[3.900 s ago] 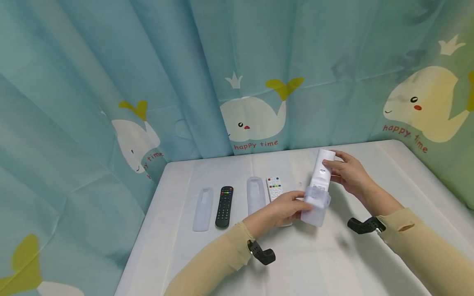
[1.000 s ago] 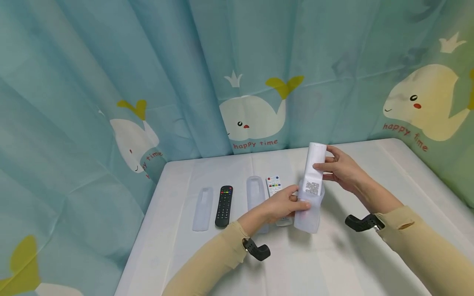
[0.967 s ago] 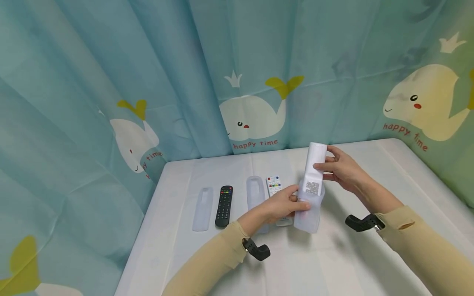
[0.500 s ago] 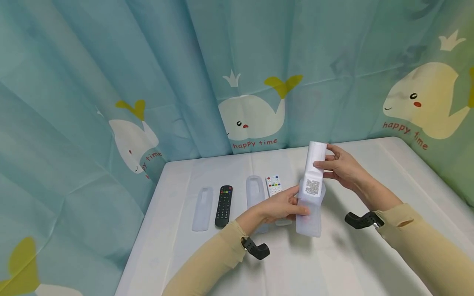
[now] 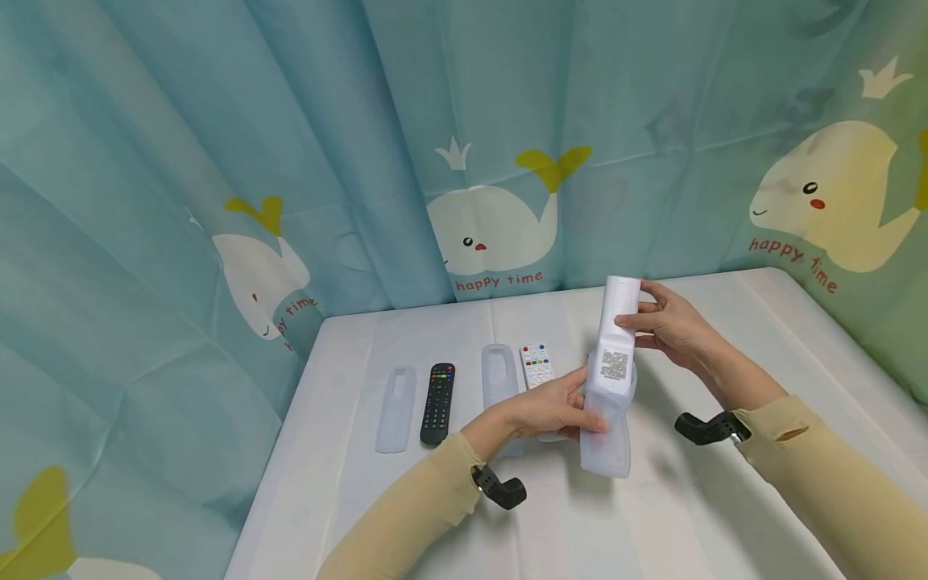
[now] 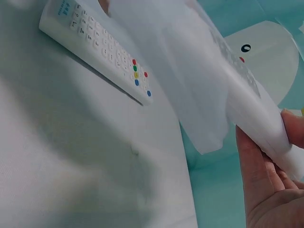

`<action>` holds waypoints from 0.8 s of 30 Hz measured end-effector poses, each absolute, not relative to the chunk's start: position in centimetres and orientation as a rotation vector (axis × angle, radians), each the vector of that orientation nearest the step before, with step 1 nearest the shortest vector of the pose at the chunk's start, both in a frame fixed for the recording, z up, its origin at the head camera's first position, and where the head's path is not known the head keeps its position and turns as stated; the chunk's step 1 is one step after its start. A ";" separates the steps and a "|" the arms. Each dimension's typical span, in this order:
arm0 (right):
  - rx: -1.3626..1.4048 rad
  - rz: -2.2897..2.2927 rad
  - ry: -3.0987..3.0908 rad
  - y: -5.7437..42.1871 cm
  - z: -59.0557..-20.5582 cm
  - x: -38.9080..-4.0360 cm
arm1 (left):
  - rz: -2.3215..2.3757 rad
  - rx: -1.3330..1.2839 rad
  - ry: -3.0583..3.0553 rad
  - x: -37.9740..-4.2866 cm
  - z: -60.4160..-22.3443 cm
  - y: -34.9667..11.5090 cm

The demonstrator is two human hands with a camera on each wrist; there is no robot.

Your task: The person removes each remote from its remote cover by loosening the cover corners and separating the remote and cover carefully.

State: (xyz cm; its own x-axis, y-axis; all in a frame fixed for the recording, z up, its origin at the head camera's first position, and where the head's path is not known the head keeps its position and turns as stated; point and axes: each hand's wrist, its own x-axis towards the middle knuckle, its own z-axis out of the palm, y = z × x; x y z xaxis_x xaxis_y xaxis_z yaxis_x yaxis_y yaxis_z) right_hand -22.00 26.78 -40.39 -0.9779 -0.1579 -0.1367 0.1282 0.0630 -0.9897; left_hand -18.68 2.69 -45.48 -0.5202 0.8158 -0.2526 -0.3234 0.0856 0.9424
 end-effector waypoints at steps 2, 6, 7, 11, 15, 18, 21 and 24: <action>-0.024 -2.029 2.122 26.8 -40.3 -22.0 | 1.593 0.516 1.494 -18.7 -45.5 2.7; -0.011 -2.038 2.141 26.8 -40.2 -21.8 | 1.611 0.458 1.623 -18.5 -45.5 3.0; -0.011 -2.040 2.151 26.8 -40.2 -21.8 | 1.621 0.425 1.660 -18.4 -45.5 3.1; -0.009 -2.056 2.171 26.7 -40.2 -21.8 | 1.695 0.281 1.736 -18.3 -45.7 3.6; 0.001 -2.067 2.148 27.0 -40.2 -21.9 | 1.740 0.230 1.720 -18.2 -45.9 3.7; 0.000 -2.061 2.136 27.2 -40.2 -21.9 | 1.720 0.282 1.678 -18.2 -45.8 3.4; -0.003 -2.061 2.134 27.4 -40.1 -22.0 | 1.689 0.350 1.595 -18.3 -45.7 2.9; 0.001 -2.059 2.130 27.5 -40.1 -22.1 | 1.674 0.387 1.519 -18.3 -45.6 2.7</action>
State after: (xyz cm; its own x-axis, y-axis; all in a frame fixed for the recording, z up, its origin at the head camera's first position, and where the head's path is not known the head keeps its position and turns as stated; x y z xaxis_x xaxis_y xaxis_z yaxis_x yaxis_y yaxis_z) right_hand -22.10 27.46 -40.09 -0.9841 -0.1232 -0.1283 0.1240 0.0415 -0.9914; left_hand -18.32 2.65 -45.55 -0.6142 0.7331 -0.2920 -0.3619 0.0671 0.9298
